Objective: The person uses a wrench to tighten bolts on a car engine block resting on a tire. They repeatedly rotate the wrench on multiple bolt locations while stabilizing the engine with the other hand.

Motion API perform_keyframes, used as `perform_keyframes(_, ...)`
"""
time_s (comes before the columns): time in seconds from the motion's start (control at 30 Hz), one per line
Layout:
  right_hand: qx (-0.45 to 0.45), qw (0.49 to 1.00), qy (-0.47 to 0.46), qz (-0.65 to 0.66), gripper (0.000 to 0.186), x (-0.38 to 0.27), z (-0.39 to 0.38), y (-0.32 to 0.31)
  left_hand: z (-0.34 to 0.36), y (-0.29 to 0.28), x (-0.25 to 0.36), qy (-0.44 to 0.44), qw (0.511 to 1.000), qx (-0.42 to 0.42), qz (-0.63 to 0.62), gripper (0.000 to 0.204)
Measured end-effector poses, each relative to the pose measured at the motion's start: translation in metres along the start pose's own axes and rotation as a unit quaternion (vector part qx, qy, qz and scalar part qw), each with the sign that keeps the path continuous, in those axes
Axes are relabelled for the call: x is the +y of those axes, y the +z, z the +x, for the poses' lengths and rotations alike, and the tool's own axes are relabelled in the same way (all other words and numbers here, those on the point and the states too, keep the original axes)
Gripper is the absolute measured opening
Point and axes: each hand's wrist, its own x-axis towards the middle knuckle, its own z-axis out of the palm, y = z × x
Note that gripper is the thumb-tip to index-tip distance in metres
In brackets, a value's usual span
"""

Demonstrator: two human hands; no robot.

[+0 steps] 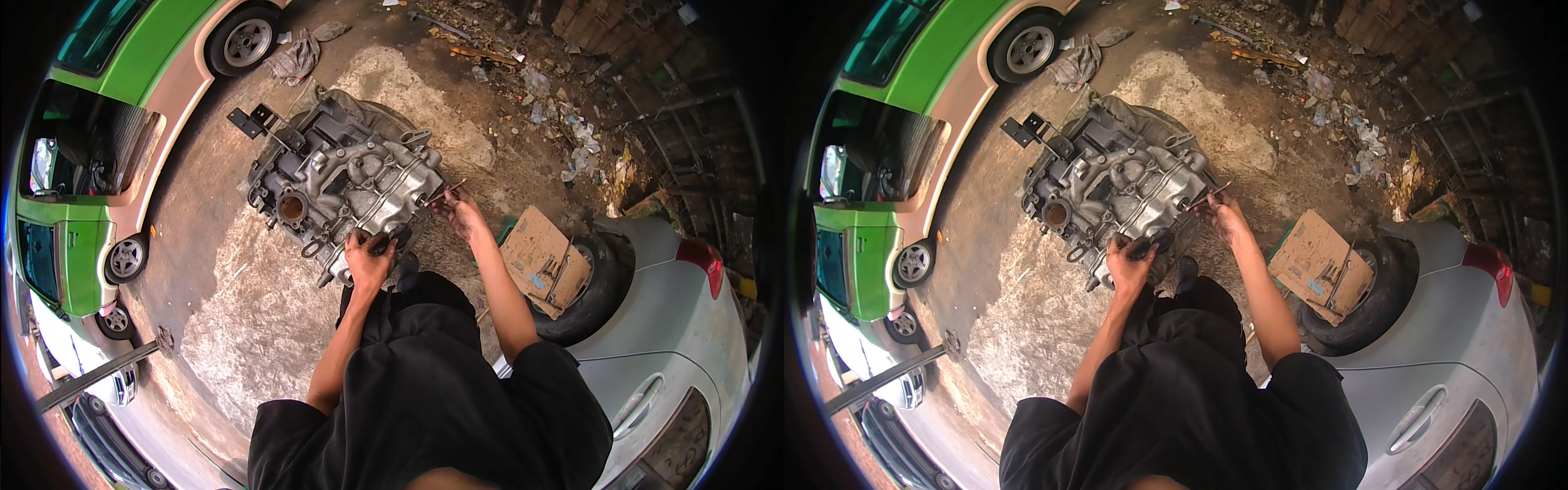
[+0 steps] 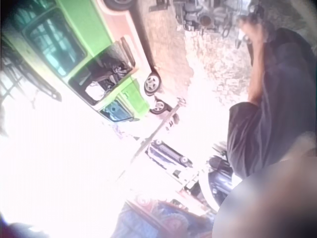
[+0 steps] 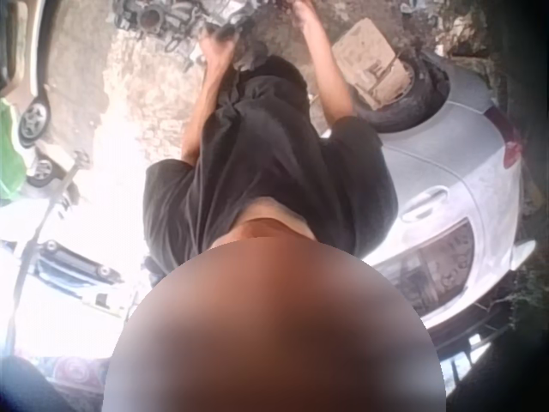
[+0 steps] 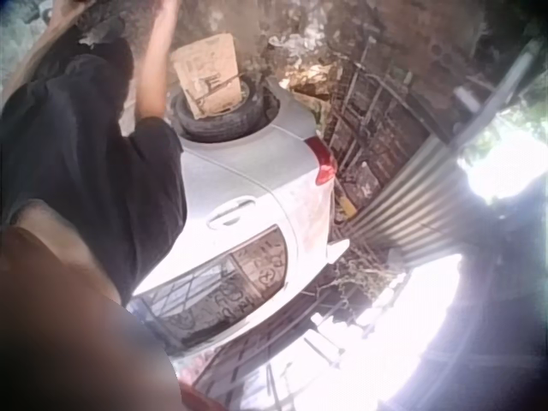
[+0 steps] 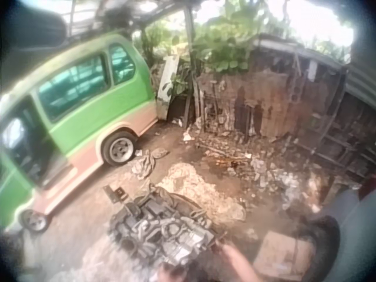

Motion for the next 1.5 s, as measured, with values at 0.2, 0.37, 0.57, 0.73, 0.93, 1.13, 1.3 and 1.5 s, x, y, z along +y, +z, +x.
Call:
perform_keyframes(0.2, 0.022, 0.989, 0.084, 0.118, 0.014, -0.001, 0.001, -0.002, 0.0, 0.0, 0.002, -0.017, 1.0, -0.006, -0.001, 0.029)
perform_keyframes(0.37, 0.066, 0.993, 0.071, 0.073, 0.011, -0.007, -0.003, 0.015, -0.001, -0.001, 0.004, -0.027, 1.0, -0.011, -0.005, 0.03)
perform_keyframes(0.57, -0.083, 0.722, -0.365, -0.581, 0.024, -0.017, -0.031, 0.048, -0.001, 0.0, 0.004, -0.036, 0.999, -0.013, -0.004, 0.032)
perform_keyframes(0.73, -0.105, 0.724, -0.421, -0.537, 0.02, -0.018, -0.03, 0.028, 0.001, 0.0, 0.003, -0.015, 1.0, -0.003, -0.007, 0.032)
perform_keyframes(0.93, 0.059, 0.97, -0.12, -0.201, 0.014, 0.0, -0.031, 0.014, -0.002, 0.001, 0.004, -0.045, 0.999, -0.007, -0.026, 0.026)
perform_keyframes(1.13, 0.047, 0.963, -0.114, -0.241, 0.023, 0.018, -0.027, 0.032, -0.001, 0.0, 0.004, -0.016, 1.0, 0.0, -0.001, 0.031)
perform_keyframes(1.3, 0.097, 0.928, -0.16, -0.322, 0.022, 0.022, -0.02, 0.038, -0.001, -0.001, 0.005, -0.015, 1.0, 0.006, -0.001, 0.031)
perform_keyframes(1.5, 0.089, 0.931, -0.191, -0.299, 0.019, 0.026, -0.007, 0.038, -0.002, 0.0, 0.008, -0.037, 0.999, 0.002, -0.012, 0.032)
